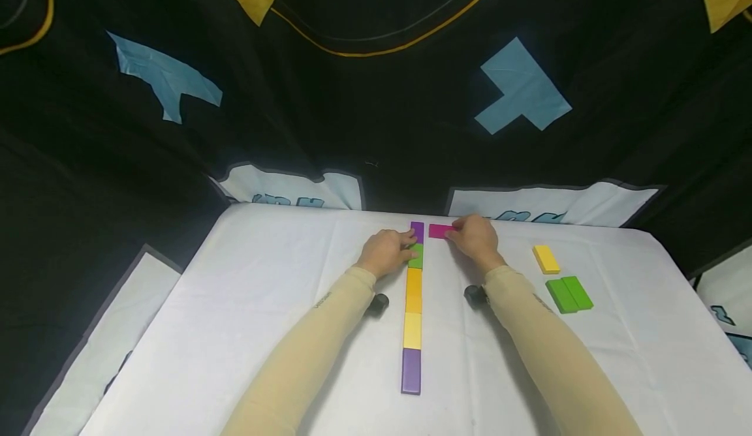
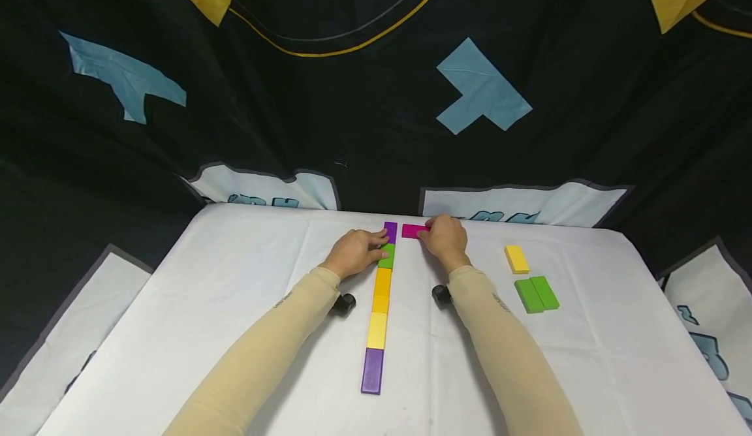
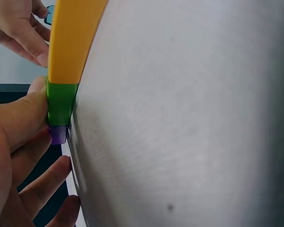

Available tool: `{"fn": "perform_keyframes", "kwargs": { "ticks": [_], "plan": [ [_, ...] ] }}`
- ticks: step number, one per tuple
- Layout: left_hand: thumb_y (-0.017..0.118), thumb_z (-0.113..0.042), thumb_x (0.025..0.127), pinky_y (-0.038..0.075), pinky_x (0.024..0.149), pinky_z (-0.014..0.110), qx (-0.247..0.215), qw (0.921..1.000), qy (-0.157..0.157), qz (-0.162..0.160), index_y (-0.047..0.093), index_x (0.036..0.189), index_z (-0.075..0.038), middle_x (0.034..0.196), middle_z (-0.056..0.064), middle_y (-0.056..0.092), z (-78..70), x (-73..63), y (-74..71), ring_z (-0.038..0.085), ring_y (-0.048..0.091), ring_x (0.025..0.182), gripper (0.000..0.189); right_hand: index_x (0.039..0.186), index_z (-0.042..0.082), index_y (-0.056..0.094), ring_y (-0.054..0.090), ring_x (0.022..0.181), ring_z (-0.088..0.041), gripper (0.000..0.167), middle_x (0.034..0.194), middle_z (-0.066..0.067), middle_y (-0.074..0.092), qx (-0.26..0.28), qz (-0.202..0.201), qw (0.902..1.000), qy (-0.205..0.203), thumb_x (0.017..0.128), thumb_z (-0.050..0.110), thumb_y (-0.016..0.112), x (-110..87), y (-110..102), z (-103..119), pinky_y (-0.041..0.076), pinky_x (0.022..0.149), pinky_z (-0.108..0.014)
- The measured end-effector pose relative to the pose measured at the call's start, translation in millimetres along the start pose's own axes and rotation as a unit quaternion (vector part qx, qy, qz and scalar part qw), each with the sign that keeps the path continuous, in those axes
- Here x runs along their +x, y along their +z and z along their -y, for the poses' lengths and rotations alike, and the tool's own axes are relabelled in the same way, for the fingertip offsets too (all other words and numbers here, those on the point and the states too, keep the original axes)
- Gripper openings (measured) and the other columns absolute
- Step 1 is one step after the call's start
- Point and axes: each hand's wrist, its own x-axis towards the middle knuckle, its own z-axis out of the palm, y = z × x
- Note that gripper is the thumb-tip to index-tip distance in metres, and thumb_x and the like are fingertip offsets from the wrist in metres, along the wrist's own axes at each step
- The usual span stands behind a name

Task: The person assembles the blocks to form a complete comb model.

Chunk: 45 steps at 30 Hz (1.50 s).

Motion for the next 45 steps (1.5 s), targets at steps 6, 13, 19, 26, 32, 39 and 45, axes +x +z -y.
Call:
{"fn": "perform_keyframes", "kwargs": {
  "ticks": [6, 13, 19, 26, 32, 39, 45],
  "plan": [
    [0.072, -0.035, 0.094, 0.039, 0.114, 0.040, 0.003, 1.0000, 0.001, 0.000, 0.063, 0.136, -0.022, 0.145, -0.009, 0.055, -0.2, 0.9, -0.5, 0.024, 0.049, 0.137, 0.045, 0.123, 0.002, 0.071, 0.060, 0.115, -0.038, 0.037, 0.120, -0.018, 0.070, 0.006, -0.001, 1.0000, 0.002, 0.093, 0.024, 0.071, 2.2, 0.1, 3.2, 0.050, 0.096, -0.050],
    [0.072, -0.036, 0.094, 0.039, 0.114, 0.040, 0.003, 1.0000, -0.002, 0.000, 0.063, 0.136, -0.022, 0.145, -0.010, 0.055, 0.5, 2.2, -0.3, 0.024, 0.050, 0.137, 0.045, 0.122, 0.002, 0.071, 0.061, 0.111, -0.037, 0.037, 0.119, -0.017, 0.071, 0.005, -0.002, 1.0000, -0.002, 0.092, 0.023, 0.071, 4.0, -0.2, 5.4, 0.052, 0.092, -0.048],
    [0.072, -0.036, 0.094, 0.040, 0.113, 0.040, 0.005, 1.0000, 0.002, -0.001, 0.063, 0.135, -0.023, 0.144, -0.009, 0.055, 0.2, 2.9, 0.7, 0.025, 0.050, 0.136, 0.045, 0.123, 0.003, 0.072, 0.060, 0.113, -0.037, 0.037, 0.120, -0.017, 0.070, 0.001, -0.002, 1.0000, 0.000, 0.092, 0.024, 0.071, 4.6, -0.1, 6.0, 0.051, 0.093, -0.048],
    [0.072, -0.036, 0.094, 0.040, 0.114, 0.041, 0.003, 1.0000, -0.001, -0.001, 0.064, 0.135, -0.023, 0.145, -0.010, 0.055, -0.6, 2.2, 0.0, 0.025, 0.050, 0.136, 0.045, 0.124, 0.004, 0.071, 0.059, 0.114, -0.037, 0.037, 0.122, -0.017, 0.069, 0.010, 0.002, 0.9999, -0.002, 0.092, 0.023, 0.070, 4.8, 0.3, 7.1, 0.050, 0.095, -0.049],
    [0.072, -0.036, 0.094, 0.040, 0.114, 0.041, 0.005, 1.0000, -0.002, 0.000, 0.064, 0.135, -0.023, 0.145, -0.009, 0.055, -1.0, 0.5, -1.3, 0.025, 0.050, 0.136, 0.044, 0.124, 0.003, 0.071, 0.059, 0.111, -0.036, 0.037, 0.119, -0.017, 0.070, 0.015, -0.004, 0.9999, -0.006, 0.093, 0.024, 0.071, 4.5, 3.7, 6.6, 0.050, 0.095, -0.048],
    [0.072, -0.035, 0.094, 0.040, 0.114, 0.041, 0.003, 1.0000, -0.002, -0.001, 0.064, 0.135, -0.022, 0.145, -0.009, 0.055, -0.7, -0.4, -1.4, 0.025, 0.051, 0.136, 0.044, 0.122, 0.003, 0.071, 0.060, 0.110, -0.037, 0.038, 0.117, -0.018, 0.070, 0.019, -0.010, 0.9997, -0.010, 0.092, 0.025, 0.071, 4.1, 6.0, 6.3, 0.051, 0.094, -0.049],
    [0.072, -0.035, 0.094, 0.039, 0.114, 0.040, 0.005, 1.0000, -0.002, 0.002, 0.063, 0.136, -0.022, 0.145, -0.010, 0.054, 0.5, 0.3, 0.2, 0.025, 0.049, 0.137, 0.045, 0.125, 0.003, 0.069, 0.060, 0.114, -0.036, 0.041, 0.122, -0.018, 0.069, 0.056, -0.012, 0.9982, -0.017, 0.092, 0.028, 0.071, 2.1, 4.2, -1.2, 0.049, 0.099, -0.049]
  ]
}}
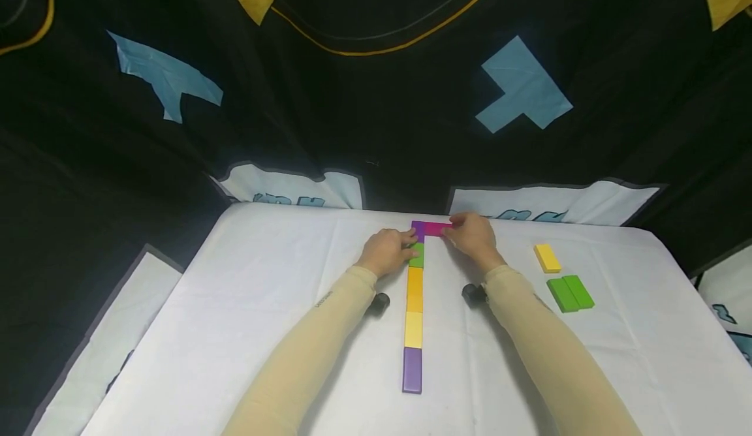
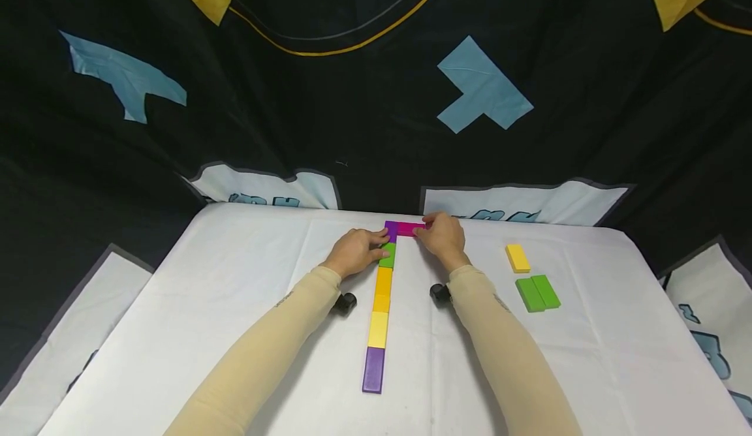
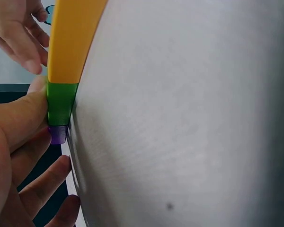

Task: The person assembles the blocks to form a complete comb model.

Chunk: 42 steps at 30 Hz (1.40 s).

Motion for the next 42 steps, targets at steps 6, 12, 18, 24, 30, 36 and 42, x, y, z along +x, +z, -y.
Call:
{"fn": "perform_keyframes", "kwargs": {
  "ticks": [6, 12, 18, 24, 30, 36, 42],
  "plan": [
    [0.072, -0.034, 0.093, 0.040, 0.114, 0.040, -0.003, 1.0000, 0.000, -0.005, 0.064, 0.135, -0.021, 0.146, -0.009, 0.054, 0.8, -0.8, -0.2, 0.025, 0.049, 0.138, 0.044, 0.129, 0.001, 0.066, 0.057, 0.120, -0.039, 0.044, 0.127, -0.020, 0.067, 0.058, -0.002, 0.9982, -0.017, 0.094, 0.028, 0.068, -10.7, -16, -9, 0.049, 0.100, -0.052],
    [0.072, -0.035, 0.094, 0.039, 0.114, 0.040, 0.002, 1.0000, -0.002, -0.002, 0.063, 0.136, -0.023, 0.146, -0.010, 0.053, 1.0, -1.9, -0.1, 0.025, 0.049, 0.137, 0.045, 0.133, 0.003, 0.063, 0.053, 0.125, -0.040, 0.045, 0.132, -0.020, 0.063, 0.067, -0.016, 0.9975, -0.017, 0.096, 0.029, 0.067, -21.8, -41, -23, 0.044, 0.104, -0.054],
    [0.072, -0.034, 0.093, 0.039, 0.114, 0.041, -0.003, 1.0000, -0.003, -0.005, 0.064, 0.135, -0.022, 0.146, -0.010, 0.054, 1.3, -2.2, -1.1, 0.026, 0.050, 0.137, 0.044, 0.131, 0.003, 0.065, 0.053, 0.124, -0.039, 0.045, 0.131, -0.020, 0.064, 0.071, -0.045, 0.9959, -0.032, 0.095, 0.029, 0.068, -36.0, -65, -38, 0.044, 0.102, -0.054],
    [0.072, -0.035, 0.094, 0.040, 0.113, 0.040, 0.003, 1.0000, 0.001, -0.002, 0.063, 0.136, -0.022, 0.145, -0.010, 0.054, 1.9, -1.7, 1.0, 0.025, 0.050, 0.136, 0.045, 0.131, 0.002, 0.065, 0.052, 0.125, -0.040, 0.047, 0.132, -0.020, 0.064, 0.069, -0.066, 0.9948, -0.035, 0.095, 0.032, 0.069, -54.2, -80, -55, 0.045, 0.098, -0.055],
    [0.072, -0.034, 0.094, 0.040, 0.113, 0.041, -0.004, 1.0000, 0.005, -0.007, 0.064, 0.135, -0.021, 0.145, -0.009, 0.055, 0.9, -1.7, -0.3, 0.025, 0.050, 0.136, 0.044, 0.132, 0.002, 0.064, 0.051, 0.125, -0.041, 0.050, 0.131, -0.022, 0.063, 0.070, -0.081, 0.9941, -0.019, 0.096, 0.037, 0.068, -65.6, -90, -72, 0.043, 0.096, -0.057],
    [0.072, -0.034, 0.094, 0.040, 0.113, 0.041, -0.004, 1.0000, 0.003, -0.004, 0.063, 0.136, -0.021, 0.145, -0.009, 0.054, 0.1, -1.7, 0.0, 0.025, 0.050, 0.137, 0.045, 0.135, 0.002, 0.062, 0.050, 0.125, -0.041, 0.055, 0.132, -0.022, 0.063, 0.067, -0.088, 0.9939, -0.008, 0.096, 0.039, 0.067, -73.9, -98, -88, 0.042, 0.097, -0.057],
    [0.072, -0.034, 0.094, 0.039, 0.114, 0.041, -0.006, 1.0000, 0.002, -0.004, 0.063, 0.136, -0.021, 0.145, -0.009, 0.054, -0.4, -1.5, -0.4, 0.025, 0.050, 0.137, 0.045, 0.137, -0.001, 0.058, 0.048, 0.125, -0.046, 0.058, 0.133, -0.028, 0.058, 0.046, -0.072, 0.9963, 0.015, 0.097, 0.041, 0.065, -80.5, -105, -100, 0.043, 0.096, -0.060]
  ]
}}
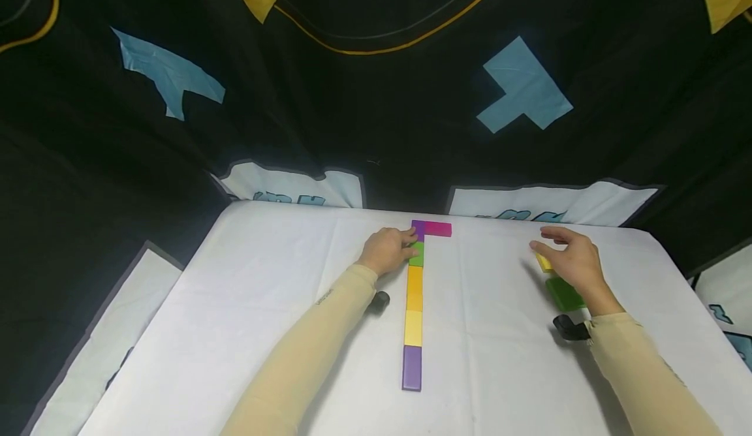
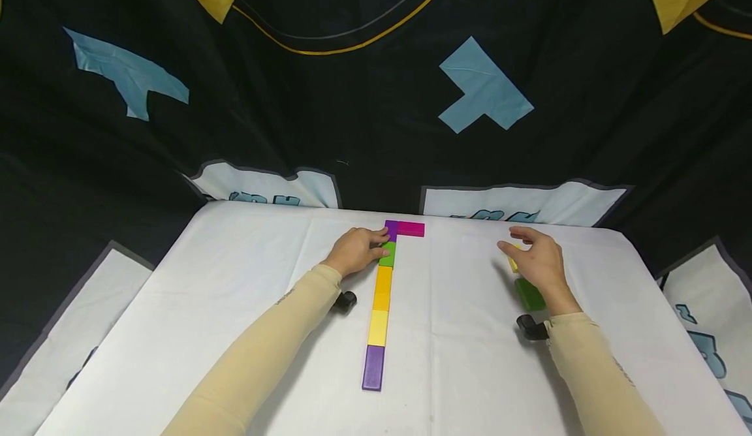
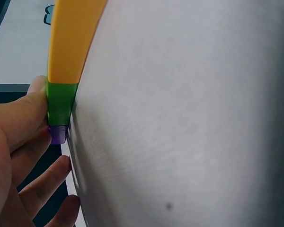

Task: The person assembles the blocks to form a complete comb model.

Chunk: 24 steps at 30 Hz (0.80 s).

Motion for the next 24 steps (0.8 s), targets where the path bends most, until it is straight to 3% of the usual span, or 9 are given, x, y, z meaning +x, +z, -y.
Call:
{"fn": "perform_keyframes", "kwargs": {
  "ticks": [7, 13, 19, 24],
  "plan": [
    [0.072, -0.034, 0.094, 0.039, 0.114, 0.041, -0.001, 1.0000, 0.000, 0.001, 0.063, 0.136, -0.021, 0.146, -0.009, 0.054, -0.2, -0.4, -0.6, 0.025, 0.050, 0.137, 0.045, 0.140, -0.005, 0.052, 0.046, 0.126, -0.048, 0.064, 0.136, -0.029, 0.057, -0.027, 0.027, 0.9992, 0.014, 0.097, 0.040, 0.065, -0.2, -7, -12, 0.043, 0.096, -0.062],
    [0.072, -0.033, 0.094, 0.040, 0.113, 0.041, -0.002, 1.0000, 0.001, 0.002, 0.063, 0.136, -0.021, 0.145, -0.009, 0.054, 0.8, 0.4, 0.4, 0.025, 0.050, 0.137, 0.045, 0.143, -0.008, 0.047, 0.040, 0.130, -0.052, 0.066, 0.142, -0.034, 0.047, -0.053, 0.078, 0.9931, 0.070, 0.097, 0.037, 0.065, 3.5, -10, -19, 0.042, 0.102, -0.064],
    [0.073, -0.033, 0.093, 0.040, 0.113, 0.041, -0.005, 1.0000, 0.000, 0.000, 0.063, 0.135, -0.020, 0.145, -0.009, 0.055, 0.5, -0.4, -0.2, 0.025, 0.050, 0.136, 0.045, 0.144, -0.011, 0.042, 0.047, 0.114, -0.046, 0.071, 0.141, -0.036, 0.044, -0.075, 0.136, 0.9797, 0.126, 0.095, 0.033, 0.068, 8.7, -10, -25, 0.049, 0.094, -0.059],
    [0.073, -0.034, 0.093, 0.041, 0.112, 0.041, -0.003, 1.0000, 0.001, -0.001, 0.063, 0.136, -0.021, 0.145, -0.010, 0.054, 1.6, 0.3, 0.4, 0.025, 0.050, 0.136, 0.045, 0.140, -0.016, 0.043, 0.050, 0.103, -0.041, 0.071, 0.137, -0.036, 0.047, -0.100, 0.156, 0.9743, 0.128, 0.094, 0.031, 0.070, 10.9, -8, -25, 0.051, 0.088, -0.054]
  ]
}}
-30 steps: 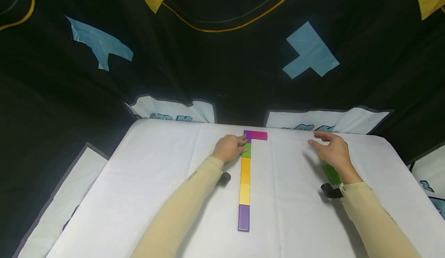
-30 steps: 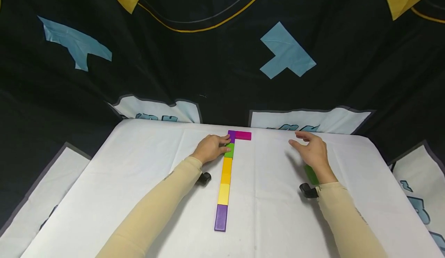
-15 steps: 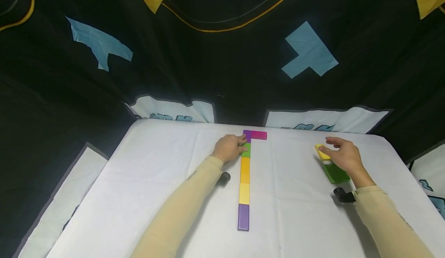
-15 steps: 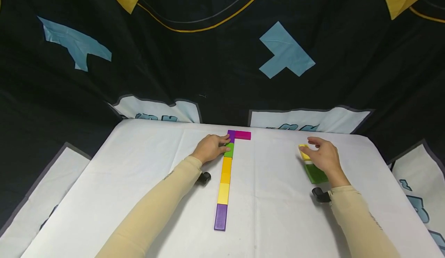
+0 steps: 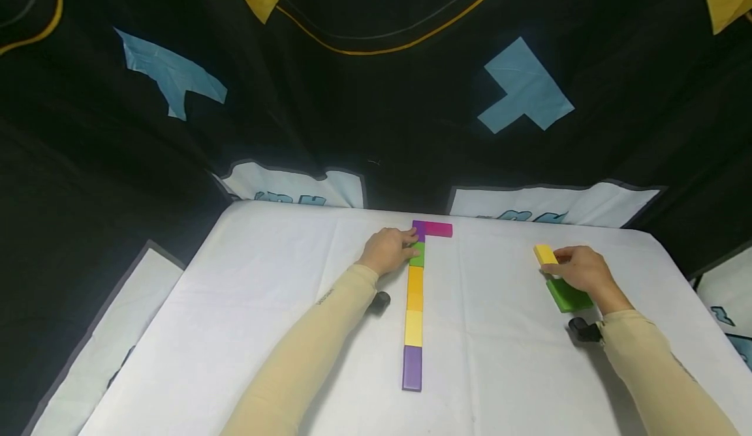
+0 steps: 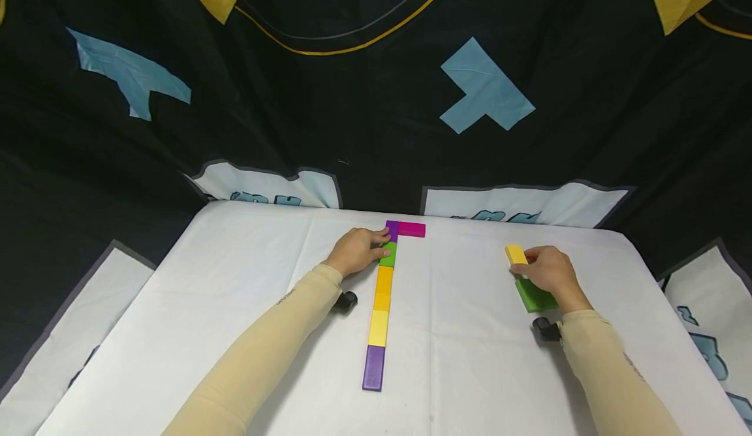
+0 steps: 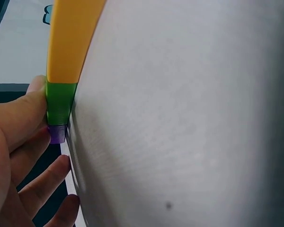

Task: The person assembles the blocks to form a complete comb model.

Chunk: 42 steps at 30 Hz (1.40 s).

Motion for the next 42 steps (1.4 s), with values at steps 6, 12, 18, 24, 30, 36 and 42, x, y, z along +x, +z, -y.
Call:
{"fn": "perform_keyframes", "kwargs": {
  "ticks": [6, 12, 18, 24, 30, 36, 42],
  "plan": [
    [0.073, -0.034, 0.093, 0.041, 0.112, 0.040, 0.000, 1.0000, 0.003, -0.001, 0.063, 0.136, -0.021, 0.145, -0.009, 0.054, -0.1, 0.7, 0.6, 0.025, 0.050, 0.136, 0.045, 0.142, -0.010, 0.045, 0.050, 0.103, -0.041, 0.063, 0.138, -0.035, 0.047, -0.013, 0.019, 0.9996, -0.013, 0.095, 0.025, 0.069, 4.3, -1, 1, 0.052, 0.087, -0.054],
    [0.073, -0.033, 0.093, 0.042, 0.112, 0.040, 0.004, 1.0000, 0.003, -0.001, 0.063, 0.136, -0.021, 0.145, -0.009, 0.055, -0.5, 0.6, 0.8, 0.025, 0.051, 0.135, 0.045, 0.144, -0.001, 0.049, 0.050, 0.107, -0.042, 0.049, 0.142, -0.035, 0.043, -0.022, 0.019, 0.9990, -0.034, 0.098, 0.010, 0.061, 8.0, 1, 0, 0.051, 0.090, -0.060],
    [0.072, -0.033, 0.094, 0.041, 0.112, 0.040, 0.005, 1.0000, 0.002, 0.001, 0.063, 0.136, -0.021, 0.145, -0.010, 0.055, -0.2, 0.5, 0.4, 0.025, 0.051, 0.136, 0.045, 0.146, -0.007, 0.041, 0.049, 0.110, -0.046, 0.060, 0.139, -0.038, 0.043, -0.046, 0.002, 0.9985, -0.030, 0.099, 0.023, 0.062, 6.8, 5, 2, 0.049, 0.093, -0.065],
    [0.072, -0.034, 0.093, 0.040, 0.113, 0.040, 0.004, 1.0000, 0.002, 0.001, 0.063, 0.136, -0.021, 0.145, -0.010, 0.054, -0.4, 0.3, -0.2, 0.025, 0.051, 0.136, 0.045, 0.130, -0.023, 0.043, 0.052, 0.087, -0.038, 0.086, 0.109, -0.038, 0.053, -0.094, -0.015, 0.9955, 0.000, 0.096, 0.055, 0.055, 2.6, 10, 10, 0.054, 0.068, -0.044],
    [0.072, -0.034, 0.093, 0.041, 0.113, 0.039, 0.004, 1.0000, 0.003, 0.002, 0.063, 0.136, -0.021, 0.145, -0.009, 0.054, -0.6, 0.1, 0.2, 0.024, 0.050, 0.136, 0.046, 0.110, -0.021, 0.050, 0.048, 0.084, -0.039, 0.080, 0.089, -0.028, 0.050, -0.103, -0.030, 0.9942, 0.009, 0.093, 0.057, 0.056, 0.3, 16, 19, 0.047, 0.058, -0.039],
    [0.072, -0.034, 0.093, 0.040, 0.113, 0.039, 0.001, 1.0000, 0.002, 0.002, 0.063, 0.136, -0.021, 0.145, -0.009, 0.054, -0.9, 0.3, 0.3, 0.024, 0.050, 0.137, 0.046, 0.109, -0.021, 0.053, 0.047, 0.086, -0.042, 0.074, 0.090, -0.031, 0.050, -0.109, -0.054, 0.9926, 0.003, 0.093, 0.051, 0.058, 1.3, 21, 22, 0.046, 0.059, -0.042],
    [0.072, -0.035, 0.093, 0.040, 0.113, 0.039, 0.000, 1.0000, 0.001, 0.001, 0.063, 0.136, -0.021, 0.145, -0.010, 0.054, -0.3, 0.7, 0.4, 0.024, 0.050, 0.137, 0.045, 0.109, -0.021, 0.054, 0.048, 0.086, -0.042, 0.074, 0.092, -0.032, 0.053, -0.095, -0.075, 0.9926, -0.008, 0.091, 0.051, 0.060, 0.3, 23, 27, 0.045, 0.059, -0.042]
  ]
}}
